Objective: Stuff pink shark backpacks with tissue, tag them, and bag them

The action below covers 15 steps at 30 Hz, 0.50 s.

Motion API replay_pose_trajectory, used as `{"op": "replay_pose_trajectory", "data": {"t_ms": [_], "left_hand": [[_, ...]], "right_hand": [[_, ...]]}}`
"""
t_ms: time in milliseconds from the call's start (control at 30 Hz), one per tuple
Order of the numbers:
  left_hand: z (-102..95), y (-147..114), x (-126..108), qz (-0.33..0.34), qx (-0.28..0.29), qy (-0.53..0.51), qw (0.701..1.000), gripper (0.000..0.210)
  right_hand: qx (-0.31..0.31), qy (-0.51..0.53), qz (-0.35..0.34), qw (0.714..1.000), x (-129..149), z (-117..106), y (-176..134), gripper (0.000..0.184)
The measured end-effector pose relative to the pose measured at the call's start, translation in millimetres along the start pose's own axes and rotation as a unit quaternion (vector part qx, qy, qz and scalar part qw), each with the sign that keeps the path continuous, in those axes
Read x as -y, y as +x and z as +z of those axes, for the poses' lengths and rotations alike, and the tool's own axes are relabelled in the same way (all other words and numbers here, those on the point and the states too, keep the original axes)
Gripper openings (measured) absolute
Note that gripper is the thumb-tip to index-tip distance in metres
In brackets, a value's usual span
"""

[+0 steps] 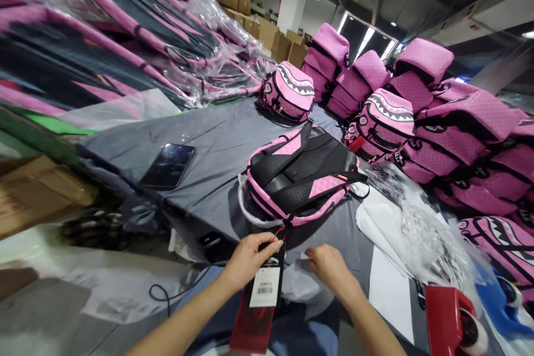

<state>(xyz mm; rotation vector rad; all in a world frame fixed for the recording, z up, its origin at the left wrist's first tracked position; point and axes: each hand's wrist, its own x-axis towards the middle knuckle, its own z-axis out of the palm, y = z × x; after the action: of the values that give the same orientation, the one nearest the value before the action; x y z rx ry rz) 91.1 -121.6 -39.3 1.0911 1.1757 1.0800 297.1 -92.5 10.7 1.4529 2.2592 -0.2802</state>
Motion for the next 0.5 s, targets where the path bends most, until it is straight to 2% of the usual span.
{"op": "replay_pose_trajectory", "data": {"t_ms": [67, 133, 200, 233, 267, 300, 400, 500], "left_hand": [[-0.5, 3.1, -8.8, -0.073, 0.027, -0.141, 0.987, 0.048], [9.8, 4.1, -12.5, -0.132, 0.048, -0.274, 0.951, 0.053], [26.3, 2.0, -10.9, -0.147, 0.062, -0.339, 0.927, 0.054], [34.3, -0.1, -8.4, -0.140, 0.068, -0.340, 0.928, 0.053], [40.7, -2.6, -4.8, -0.124, 0.070, -0.320, 0.936, 0.051], [45.2, -5.2, -0.2, -0.101, 0.069, -0.282, 0.952, 0.047], [47.4, -11.9, 18.6, 0.003, 0.037, -0.080, 0.996, 0.033], [44.1, -16.4, 39.7, 0.102, 0.004, 0.095, 0.990, 0.019]], "right_hand": [[0.038, -0.011, -0.008, 0.999, -6.8, 6.1, -12.5, 0.021], [0.047, -0.021, 0.000, 0.999, -5.0, 16.7, -19.2, 0.022], [0.017, 0.026, -0.007, 0.999, 0.9, 27.8, -15.3, 0.023], [-0.012, 0.086, -0.024, 0.996, 2.9, 32.3, -9.2, 0.019], [-0.048, 0.165, -0.043, 0.984, 3.5, 35.6, -0.9, 0.016], [-0.085, 0.252, -0.055, 0.962, 2.4, 37.5, 9.0, 0.021], [-0.164, 0.466, -0.023, 0.869, -6.2, 35.7, 38.9, 0.041], [-0.196, 0.568, -0.010, 0.799, -9.5, 28.3, 54.4, 0.047]]}}
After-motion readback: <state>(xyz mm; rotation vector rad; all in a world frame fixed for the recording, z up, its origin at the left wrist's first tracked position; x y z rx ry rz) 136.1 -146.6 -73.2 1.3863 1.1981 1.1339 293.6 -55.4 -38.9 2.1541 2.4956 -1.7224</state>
